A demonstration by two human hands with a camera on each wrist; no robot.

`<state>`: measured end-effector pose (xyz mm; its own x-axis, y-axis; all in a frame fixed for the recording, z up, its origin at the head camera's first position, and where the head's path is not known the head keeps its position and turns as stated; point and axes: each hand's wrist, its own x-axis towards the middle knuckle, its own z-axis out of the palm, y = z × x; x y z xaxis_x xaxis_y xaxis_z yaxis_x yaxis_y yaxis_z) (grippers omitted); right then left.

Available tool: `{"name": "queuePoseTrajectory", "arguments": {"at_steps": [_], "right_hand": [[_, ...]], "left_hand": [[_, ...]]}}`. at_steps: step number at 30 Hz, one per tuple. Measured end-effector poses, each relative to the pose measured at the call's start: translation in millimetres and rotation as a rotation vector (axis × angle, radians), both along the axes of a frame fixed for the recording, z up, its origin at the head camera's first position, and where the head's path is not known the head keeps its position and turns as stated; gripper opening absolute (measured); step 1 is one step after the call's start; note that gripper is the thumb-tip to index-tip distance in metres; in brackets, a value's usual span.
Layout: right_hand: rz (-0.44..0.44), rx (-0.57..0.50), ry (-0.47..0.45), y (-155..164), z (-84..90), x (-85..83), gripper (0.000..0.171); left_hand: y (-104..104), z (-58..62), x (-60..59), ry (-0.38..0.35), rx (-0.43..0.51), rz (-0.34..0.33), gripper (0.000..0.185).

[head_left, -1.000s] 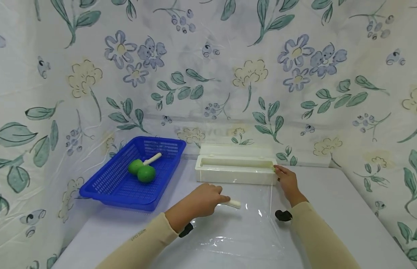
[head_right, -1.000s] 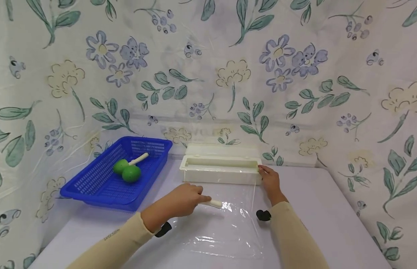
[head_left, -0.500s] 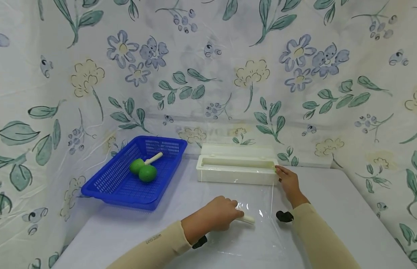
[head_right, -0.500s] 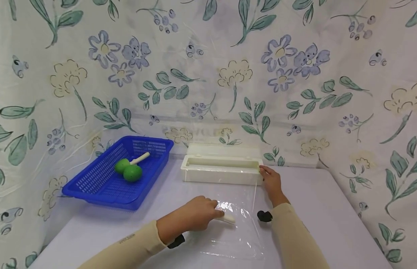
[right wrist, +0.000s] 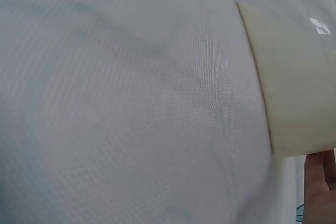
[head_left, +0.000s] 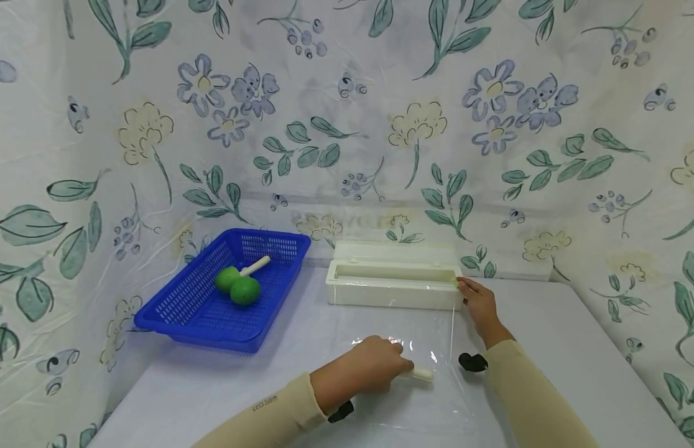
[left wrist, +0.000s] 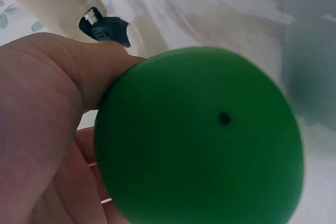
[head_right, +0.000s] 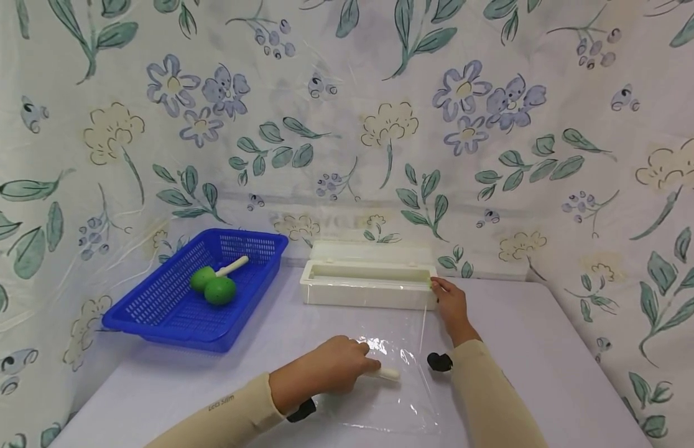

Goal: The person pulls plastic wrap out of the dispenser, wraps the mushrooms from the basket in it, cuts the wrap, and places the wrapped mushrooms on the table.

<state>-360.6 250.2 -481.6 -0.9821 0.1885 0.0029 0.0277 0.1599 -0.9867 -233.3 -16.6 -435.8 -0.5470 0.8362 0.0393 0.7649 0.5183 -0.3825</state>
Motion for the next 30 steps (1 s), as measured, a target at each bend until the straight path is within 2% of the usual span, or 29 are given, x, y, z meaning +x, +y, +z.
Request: {"name": "queuePoseTrajectory", "arguments": {"at_steps": [5, 15, 20, 25, 30], "right_hand": [[-0.003, 0.004, -0.007, 1, 1.4, 1.4, 0.045], [-0.02, -0.027, -0.005, 0, -0.9, -0.8, 0.045], [-0.03, -0.029, 0.009, -1, -2.7, -1.6, 0.043], [0.026, 0.072, 0.01, 4, -1.2, 0.6, 0.044], [0.067, 0.217, -0.009, 14, 1.4, 8.3, 0.051]], "left_hand": [[1, -3.5, 0.4, 0.003, 0.019, -0.02, 0.028], [1, -9.1, -3.8, -0.017, 0.047, -0.045, 0.007], [-2, -5.5, -7.5, -0.038, 0.075, -0.084, 0.007], [-12, 6.1, -9.9, -0.018, 0.128, -0.109, 0.019], [-32, 11.8, -9.6, -0.008, 0.17, -0.084, 0.03]]}}
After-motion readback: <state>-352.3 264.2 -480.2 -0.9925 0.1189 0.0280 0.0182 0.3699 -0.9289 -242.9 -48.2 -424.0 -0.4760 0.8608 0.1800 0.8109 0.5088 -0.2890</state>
